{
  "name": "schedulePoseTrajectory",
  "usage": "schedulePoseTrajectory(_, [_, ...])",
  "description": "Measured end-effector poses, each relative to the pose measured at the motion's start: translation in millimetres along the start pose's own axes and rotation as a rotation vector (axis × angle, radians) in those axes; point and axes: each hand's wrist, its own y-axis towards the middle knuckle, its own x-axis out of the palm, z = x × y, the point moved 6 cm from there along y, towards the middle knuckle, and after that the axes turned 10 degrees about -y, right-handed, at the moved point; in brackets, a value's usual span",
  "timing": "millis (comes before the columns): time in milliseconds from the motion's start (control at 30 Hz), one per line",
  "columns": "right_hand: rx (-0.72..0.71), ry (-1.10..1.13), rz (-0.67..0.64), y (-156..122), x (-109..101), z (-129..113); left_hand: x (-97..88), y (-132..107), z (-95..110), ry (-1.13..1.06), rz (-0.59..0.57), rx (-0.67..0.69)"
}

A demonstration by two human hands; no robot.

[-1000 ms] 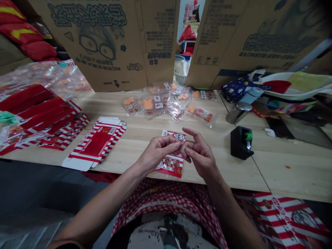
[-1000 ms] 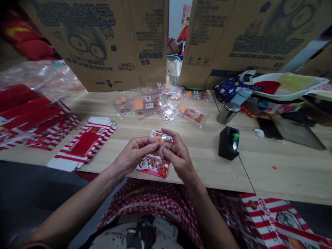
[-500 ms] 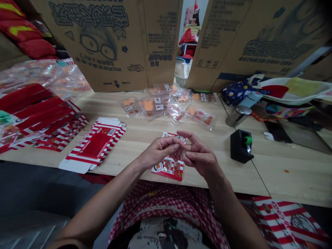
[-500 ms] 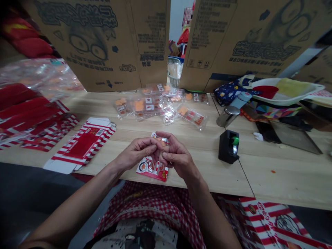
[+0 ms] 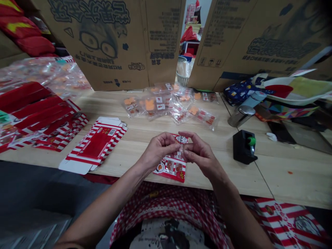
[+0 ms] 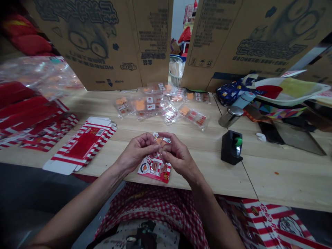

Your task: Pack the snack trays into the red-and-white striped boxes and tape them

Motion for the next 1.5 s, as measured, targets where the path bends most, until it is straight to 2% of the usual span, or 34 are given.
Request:
schedulePoseTrajectory(67, [0.008,-0.006,0.036,-1.8,-4.0,5.1,-11.8,-2.6,8.3,0.128,0.081,0.130])
schedulePoseTrajectory(100, [0.009,-0.003,0.060,-3.2,-6.9,7.9,-16.6,-6.5,11.7,0.282,0.086,0.206])
schedulePoseTrajectory(167, [0.005,0.010,0.109,-7.3,-13.5,13.3,-20.7,-19.5,5.6,0.730,-0.031,0.313])
schedulePoseTrajectory(200, [0.001,0.023,0.131,-9.8,-16.9,15.9,-22.3,-28.4,-7.5,0.974,-0.145,0.322])
schedulePoseTrajectory(267, [-0.004,0.039,0.164,-15.5,-23.0,21.4,-32.8,-50.7,-47.3,1.374,-0.358,0.274])
schedulePoseTrajectory(300, [-0.008,0.042,0.179,-18.4,-25.7,24.0,-40.7,-62.5,-66.3,1.505,-0.397,0.267])
schedulePoseTrajectory(367, [-0.018,0.046,0.208,-24.3,-30.1,28.2,-50.7,-85.2,-91.5,1.644,-0.353,0.373])
schedulePoseTrajectory(400, [-0.021,0.047,0.220,-27.1,-31.5,29.4,-51.2,-95.6,-96.6,1.662,-0.309,0.468])
schedulePoseTrajectory(467, [-0.026,0.052,0.239,-32.0,-32.5,28.2,-44.1,-110.9,-92.2,1.642,-0.250,0.640])
schedulePoseTrajectory(567, [-0.046,0.062,0.255,-36.9,-31.2,13.7,-18.0,-110.9,-54.2,1.531,-0.337,0.798])
schedulePoseTrajectory(633, [-0.079,0.065,0.260,-37.8,-30.3,-3.1,1.2,-96.8,-16.1,1.440,-0.408,0.895])
schedulePoseTrajectory(667, [-0.103,0.063,0.273,-37.8,-31.0,-12.4,8.1,-85.9,2.9,1.417,-0.397,0.935])
schedulePoseTrajectory(733, [-0.149,0.057,0.313,-36.9,-34.6,-28.9,16.0,-59.5,33.5,1.408,-0.318,0.962])
schedulePoseTrajectory(833, [-0.210,0.038,0.342,-32.8,-38.9,-43.8,20.3,-23.7,56.9,1.383,-0.206,0.943])
schedulePoseTrajectory(933, [-0.195,-0.001,0.330,-24.3,-35.9,-43.8,23.1,-0.4,63.5,1.322,-0.150,0.850])
schedulePoseTrajectory(1033, [-0.152,0.030,0.392,-14.9,-30.4,-39.1,29.3,9.5,67.4,1.346,-0.120,0.811])
schedulePoseTrajectory(1133, [-0.170,0.159,0.387,-5.0,-20.1,-40.8,32.9,13.3,71.4,1.412,-0.072,0.826])
schedulePoseTrajectory(1233, [-0.177,0.240,0.347,4.6,-11.9,-44.7,30.4,15.0,71.8,1.287,-0.057,0.800])
schedulePoseTrajectory(1367, [-0.169,0.230,0.348,18.1,-9.5,-46.4,29.0,9.4,69.7,1.150,-0.023,0.804])
schedulePoseTrajectory(1500, [-0.105,0.164,0.367,29.1,-7.7,-41.6,27.8,4.6,71.7,1.079,0.056,0.730])
